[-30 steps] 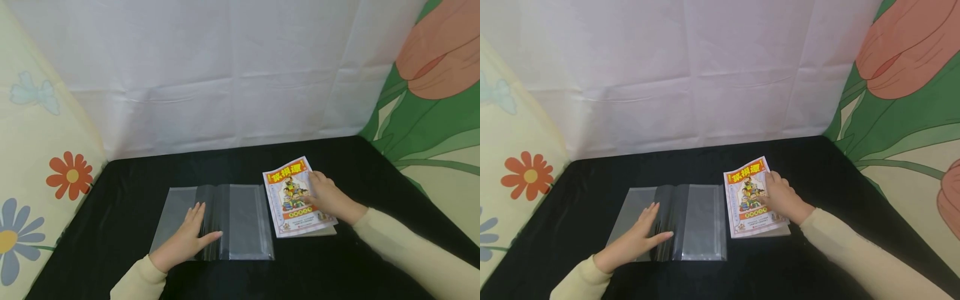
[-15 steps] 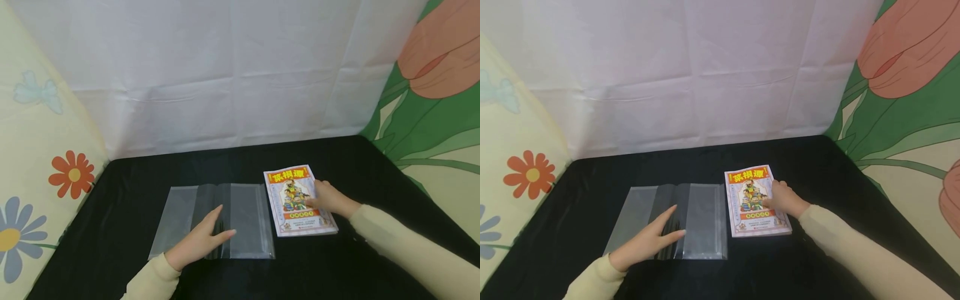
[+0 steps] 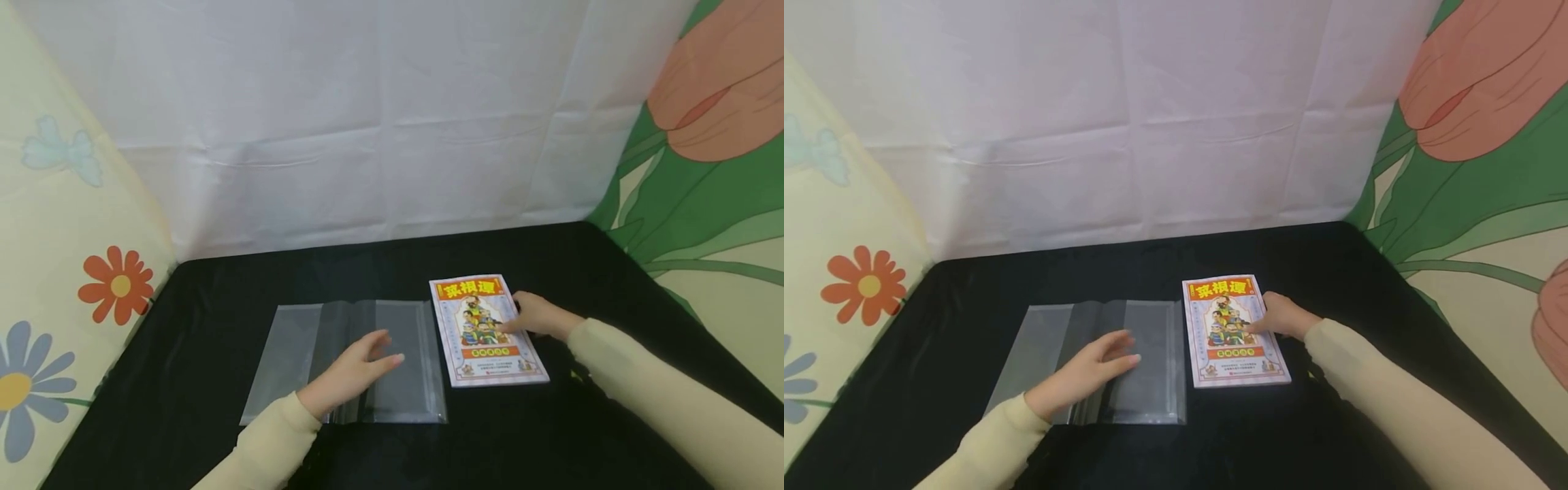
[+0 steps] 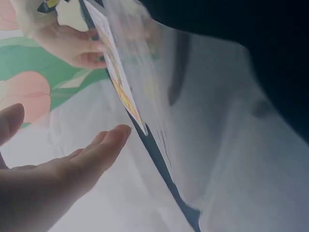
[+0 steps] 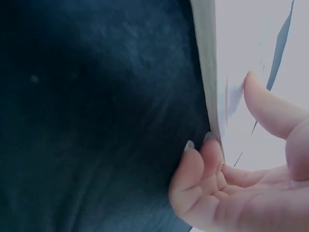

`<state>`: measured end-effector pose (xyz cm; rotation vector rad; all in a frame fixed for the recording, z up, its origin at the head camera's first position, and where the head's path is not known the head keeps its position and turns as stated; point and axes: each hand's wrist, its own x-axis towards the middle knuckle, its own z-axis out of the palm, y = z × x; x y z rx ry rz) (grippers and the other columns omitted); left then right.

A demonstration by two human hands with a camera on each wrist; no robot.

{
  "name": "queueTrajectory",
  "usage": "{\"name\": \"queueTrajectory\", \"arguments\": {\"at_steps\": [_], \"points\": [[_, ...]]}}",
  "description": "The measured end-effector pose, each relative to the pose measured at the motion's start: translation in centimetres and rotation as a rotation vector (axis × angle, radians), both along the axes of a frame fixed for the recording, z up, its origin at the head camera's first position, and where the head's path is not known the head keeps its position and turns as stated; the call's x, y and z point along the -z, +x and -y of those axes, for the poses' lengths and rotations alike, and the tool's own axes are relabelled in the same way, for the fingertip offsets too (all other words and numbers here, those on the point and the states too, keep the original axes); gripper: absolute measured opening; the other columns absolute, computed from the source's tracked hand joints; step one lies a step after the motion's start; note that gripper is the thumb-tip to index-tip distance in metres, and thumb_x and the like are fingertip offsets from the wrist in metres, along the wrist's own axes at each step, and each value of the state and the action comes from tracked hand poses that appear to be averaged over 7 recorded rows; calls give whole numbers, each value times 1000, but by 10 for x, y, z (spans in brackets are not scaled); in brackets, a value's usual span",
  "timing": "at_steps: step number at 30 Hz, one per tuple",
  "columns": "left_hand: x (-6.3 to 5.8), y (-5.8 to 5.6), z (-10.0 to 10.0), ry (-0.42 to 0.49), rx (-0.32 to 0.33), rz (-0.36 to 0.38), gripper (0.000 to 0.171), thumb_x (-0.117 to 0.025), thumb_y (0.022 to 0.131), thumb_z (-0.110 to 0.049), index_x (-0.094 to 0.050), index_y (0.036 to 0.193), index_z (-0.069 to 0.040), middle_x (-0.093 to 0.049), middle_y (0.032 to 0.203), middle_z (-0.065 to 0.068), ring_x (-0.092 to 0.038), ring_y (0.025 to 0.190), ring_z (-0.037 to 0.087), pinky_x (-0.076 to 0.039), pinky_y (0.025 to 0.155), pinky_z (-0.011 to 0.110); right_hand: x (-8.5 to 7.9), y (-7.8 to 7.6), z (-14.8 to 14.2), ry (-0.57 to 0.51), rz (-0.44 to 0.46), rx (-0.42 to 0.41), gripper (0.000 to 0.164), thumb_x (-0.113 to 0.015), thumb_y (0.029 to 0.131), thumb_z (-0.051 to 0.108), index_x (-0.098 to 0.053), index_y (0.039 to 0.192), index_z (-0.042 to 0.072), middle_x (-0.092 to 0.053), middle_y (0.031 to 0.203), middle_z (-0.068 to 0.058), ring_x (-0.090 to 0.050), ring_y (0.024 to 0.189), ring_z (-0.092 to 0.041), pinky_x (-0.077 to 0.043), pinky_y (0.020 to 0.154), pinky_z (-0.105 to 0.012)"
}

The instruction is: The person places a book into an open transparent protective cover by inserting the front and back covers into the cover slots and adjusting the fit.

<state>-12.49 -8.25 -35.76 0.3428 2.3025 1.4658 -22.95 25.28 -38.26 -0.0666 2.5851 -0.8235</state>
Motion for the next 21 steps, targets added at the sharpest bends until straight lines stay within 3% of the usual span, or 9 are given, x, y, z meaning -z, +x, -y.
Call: {"name": "queueTrajectory", "arguments": {"at_steps": [6,21], "points": [[1,-6,-22,76,-15,38,61,-56,90,-33,-33,135,1,-43,134,17,-39,122,32,-36,97,49,-2,-4,-1,10,38,7,73,-74,74,37,-36,118,-7,-50,103,-19,-50,95,-35,-45,75,-54],[15,-25,-72,244,-95,295,52,-56,89,-17,-36,128,10,-42,129,22,-47,112,33,-40,93,45,-5,-4,-2,24,25,12,62,-75,73,35,-42,104,-6,-50,96,-18,-49,89,-32,-43,72,-49]]}}
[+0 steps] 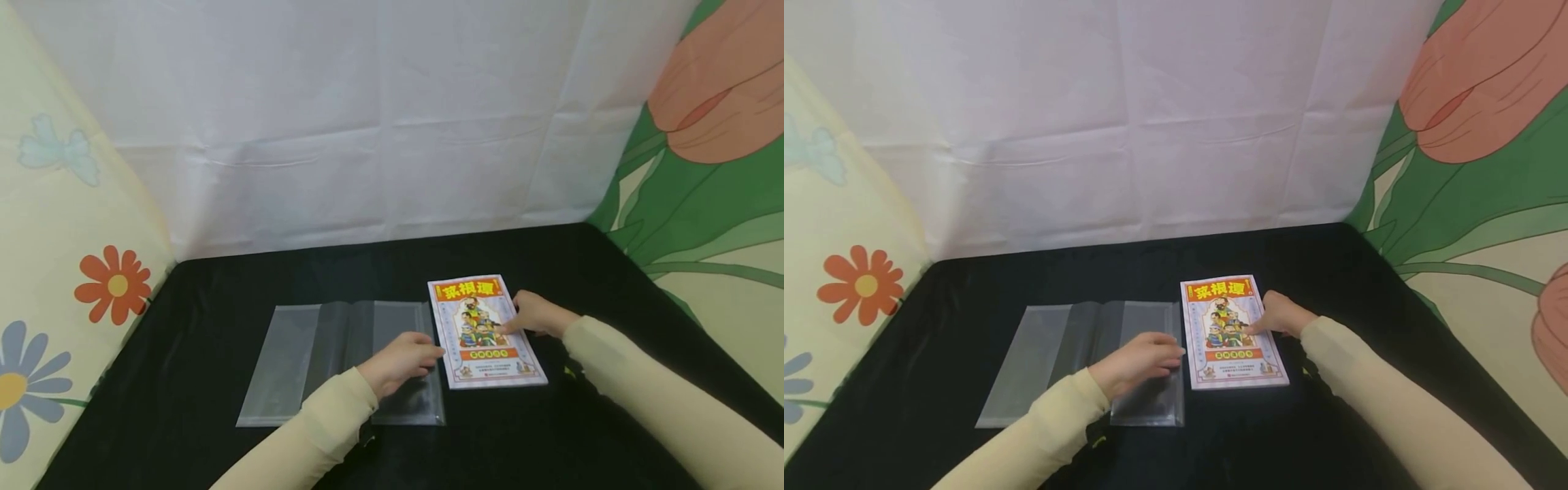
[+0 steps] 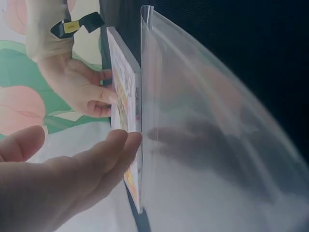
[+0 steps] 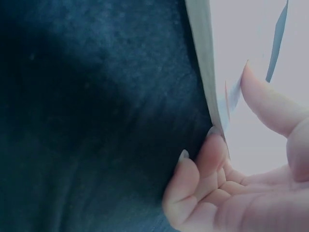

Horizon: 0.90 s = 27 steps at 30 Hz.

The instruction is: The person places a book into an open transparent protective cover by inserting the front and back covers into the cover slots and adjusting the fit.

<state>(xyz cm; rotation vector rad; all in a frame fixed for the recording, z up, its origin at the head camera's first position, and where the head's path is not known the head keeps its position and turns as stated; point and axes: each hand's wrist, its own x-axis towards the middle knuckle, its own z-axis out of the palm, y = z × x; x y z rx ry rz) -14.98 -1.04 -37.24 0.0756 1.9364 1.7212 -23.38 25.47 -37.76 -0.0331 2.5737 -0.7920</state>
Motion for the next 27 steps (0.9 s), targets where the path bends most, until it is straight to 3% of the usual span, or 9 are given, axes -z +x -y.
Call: {"name": "queueTrajectory", "arguments": {"at_steps": [6,10,15,21,24,27], "points": [[4,-8,-12,36,-4,59,36,-56,88,-14,-48,116,8,-53,112,14,-51,105,29,-40,93,46,-1,-1,2,17,6,11,56,-77,72,32,-47,99,-7,-53,91,-16,-51,84,-30,-44,69,-46],[3,-12,-15,62,-18,95,32,-54,89,-12,-52,114,6,-55,111,14,-50,105,30,-39,93,47,-1,-2,1,11,26,39,57,-77,71,34,-47,98,-6,-54,91,-16,-51,85,-30,-43,70,-47],[1,-15,-21,119,-91,166,34,-55,87,-10,-49,115,6,-49,114,20,-49,105,35,-38,94,48,0,-2,-2,-4,18,51,58,-77,71,32,-43,100,-6,-51,94,-17,-49,88,-32,-42,72,-50],[1,-15,-31,98,-198,180,38,-56,84,-9,-44,116,6,-49,110,19,-49,99,31,-41,88,44,2,-3,-2,-3,3,35,54,-76,73,29,-43,98,-6,-50,93,-18,-49,85,-31,-42,69,-46],[2,-14,-34,168,-240,196,35,-53,87,-8,-42,117,7,-51,106,19,-50,98,30,-42,89,43,4,-3,-1,0,14,32,53,-75,74,29,-44,98,-6,-50,93,-18,-48,85,-31,-42,69,-44],[4,-14,-37,260,-239,209,28,-49,90,-5,-46,115,9,-56,104,20,-55,97,28,-44,89,42,3,-3,-1,5,28,40,54,-75,74,31,-44,98,-5,-50,93,-17,-48,86,-30,-42,70,-44]]}}
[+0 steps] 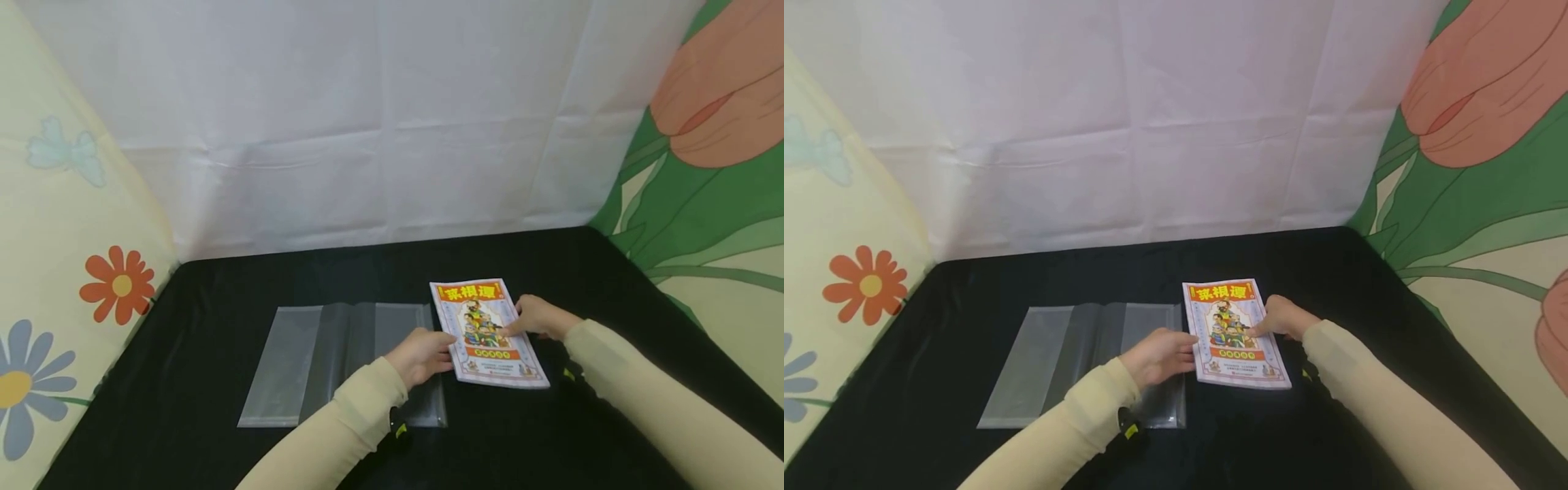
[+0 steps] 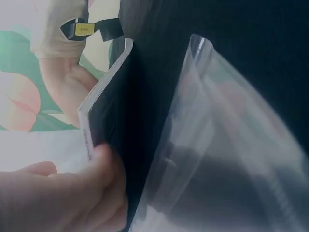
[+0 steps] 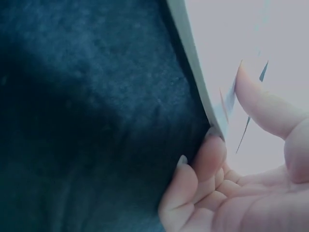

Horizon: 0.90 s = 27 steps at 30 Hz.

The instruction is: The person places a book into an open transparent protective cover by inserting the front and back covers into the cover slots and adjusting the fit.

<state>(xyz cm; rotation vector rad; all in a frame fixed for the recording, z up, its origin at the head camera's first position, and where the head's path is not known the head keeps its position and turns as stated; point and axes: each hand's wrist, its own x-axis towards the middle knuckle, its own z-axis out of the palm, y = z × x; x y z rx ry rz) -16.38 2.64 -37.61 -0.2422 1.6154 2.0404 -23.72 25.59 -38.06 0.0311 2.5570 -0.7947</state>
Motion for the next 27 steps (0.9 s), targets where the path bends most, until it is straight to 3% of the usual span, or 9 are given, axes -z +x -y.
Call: {"name": "queueTrajectory", "arguments": {"at_steps": [6,12,27], "points": [[9,-1,-7,81,37,-12,31,-41,86,10,-48,117,10,-60,107,21,-56,101,30,-44,88,45,2,2,0,-11,13,8,57,-75,73,34,-44,100,-5,-53,93,-16,-49,86,-30,-40,71,-45],[12,-4,-9,49,31,-30,43,-39,81,17,-42,123,9,-60,106,20,-57,98,28,-45,87,45,2,2,-2,-52,5,13,55,-75,73,30,-43,100,-5,-53,93,-16,-48,85,-29,-38,70,-41],[11,-1,-9,38,25,-48,44,-42,78,18,-44,122,9,-61,103,18,-58,95,28,-46,85,45,-7,3,-3,-99,37,87,48,-71,78,27,-44,101,-5,-52,97,-18,-47,89,-30,-36,74,-42]]}}
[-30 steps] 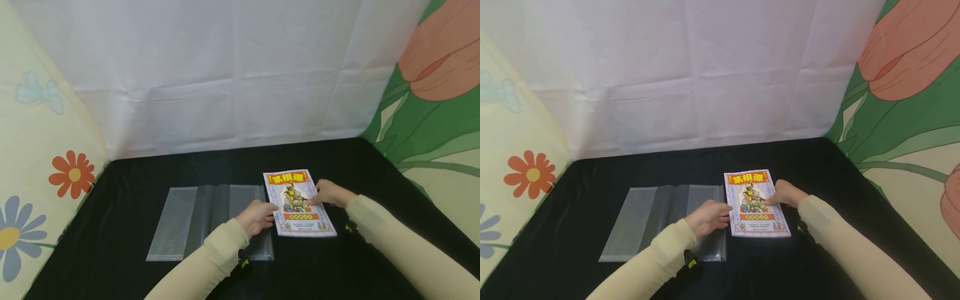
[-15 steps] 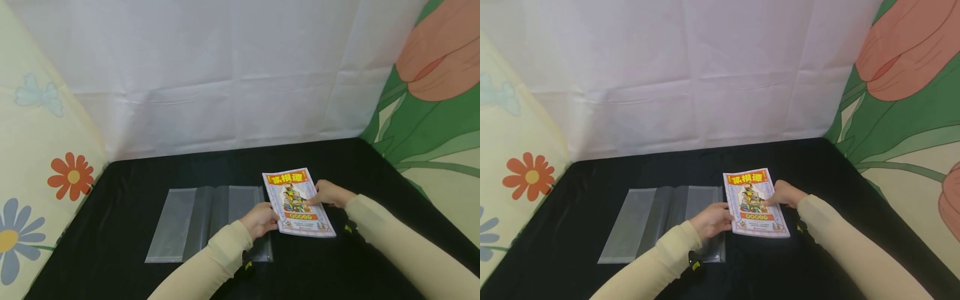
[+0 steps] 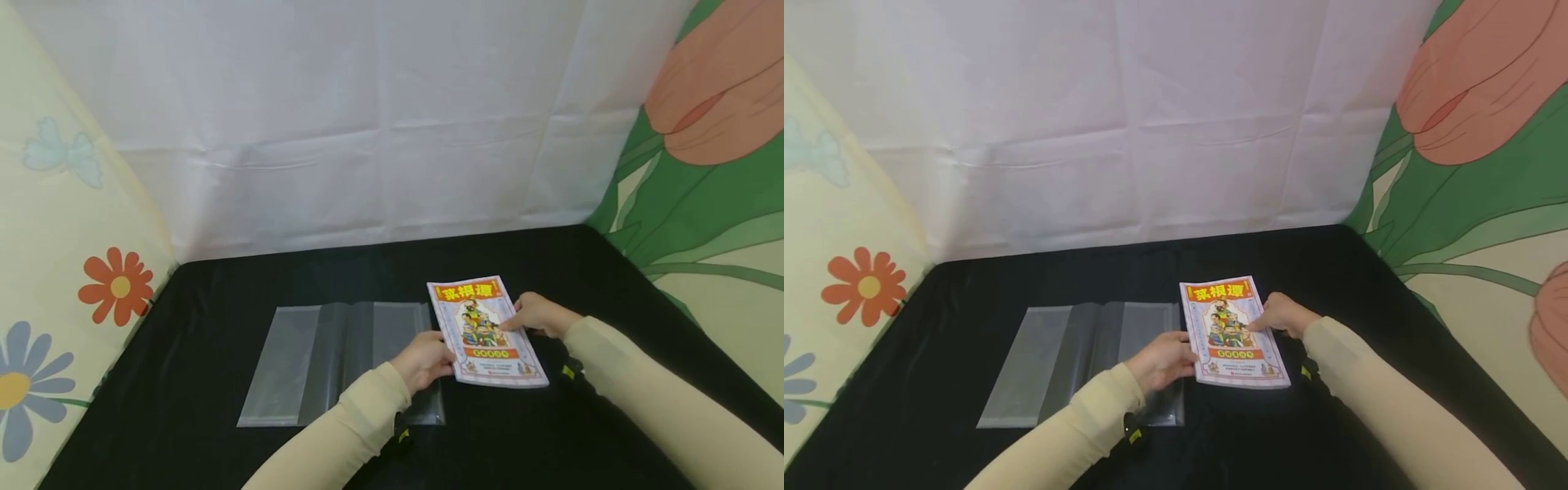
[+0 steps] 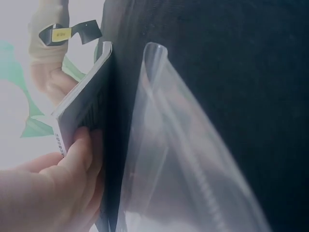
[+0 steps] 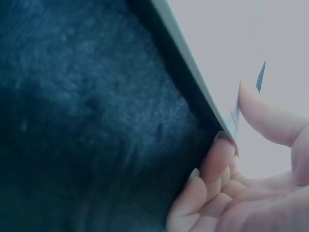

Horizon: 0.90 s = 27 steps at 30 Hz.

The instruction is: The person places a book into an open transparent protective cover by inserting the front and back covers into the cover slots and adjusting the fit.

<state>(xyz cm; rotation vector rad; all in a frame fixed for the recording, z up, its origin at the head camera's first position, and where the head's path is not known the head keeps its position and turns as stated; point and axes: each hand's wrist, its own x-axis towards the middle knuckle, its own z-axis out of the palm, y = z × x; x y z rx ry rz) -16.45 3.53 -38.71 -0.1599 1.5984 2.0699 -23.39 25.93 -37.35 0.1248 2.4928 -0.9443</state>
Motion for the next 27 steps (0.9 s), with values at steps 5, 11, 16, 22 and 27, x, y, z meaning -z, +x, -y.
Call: {"name": "queueTrajectory", "arguments": {"at_steps": [5,11,16,22,27], "points": [[2,2,-1,-6,1,-8,49,-42,75,22,-44,122,7,-61,101,17,-58,94,27,-47,83,44,-1,2,-3,-9,15,-2,49,-70,79,27,-45,104,-6,-54,97,-17,-47,90,-30,-36,74,-41],[2,2,1,-17,5,-19,51,-43,75,21,-43,123,6,-61,101,17,-59,93,27,-48,83,44,-2,7,-4,-72,0,-5,44,-64,84,27,-45,106,-6,-55,97,-16,-47,92,-31,-35,78,-47],[-2,3,8,-29,24,-26,53,-45,78,19,-39,129,5,-60,105,16,-59,93,26,-48,82,42,2,10,-4,-126,-11,-12,41,-56,90,28,-45,111,-6,-56,99,-14,-48,94,-31,-34,84,-55],[-5,5,20,-21,34,-32,56,-44,80,18,-34,133,4,-55,115,18,-58,97,27,-47,84,43,0,16,-1,-184,-33,-24,43,-50,93,31,-44,114,-6,-55,100,-14,-49,94,-28,-38,84,-51],[-8,10,25,-8,63,-47,55,-45,80,17,-34,133,5,-55,115,18,-58,97,27,-47,84,43,-4,27,3,-304,-35,24,39,-46,95,24,-42,115,-9,-59,96,-14,-58,85,-25,-47,76,-42]]}}
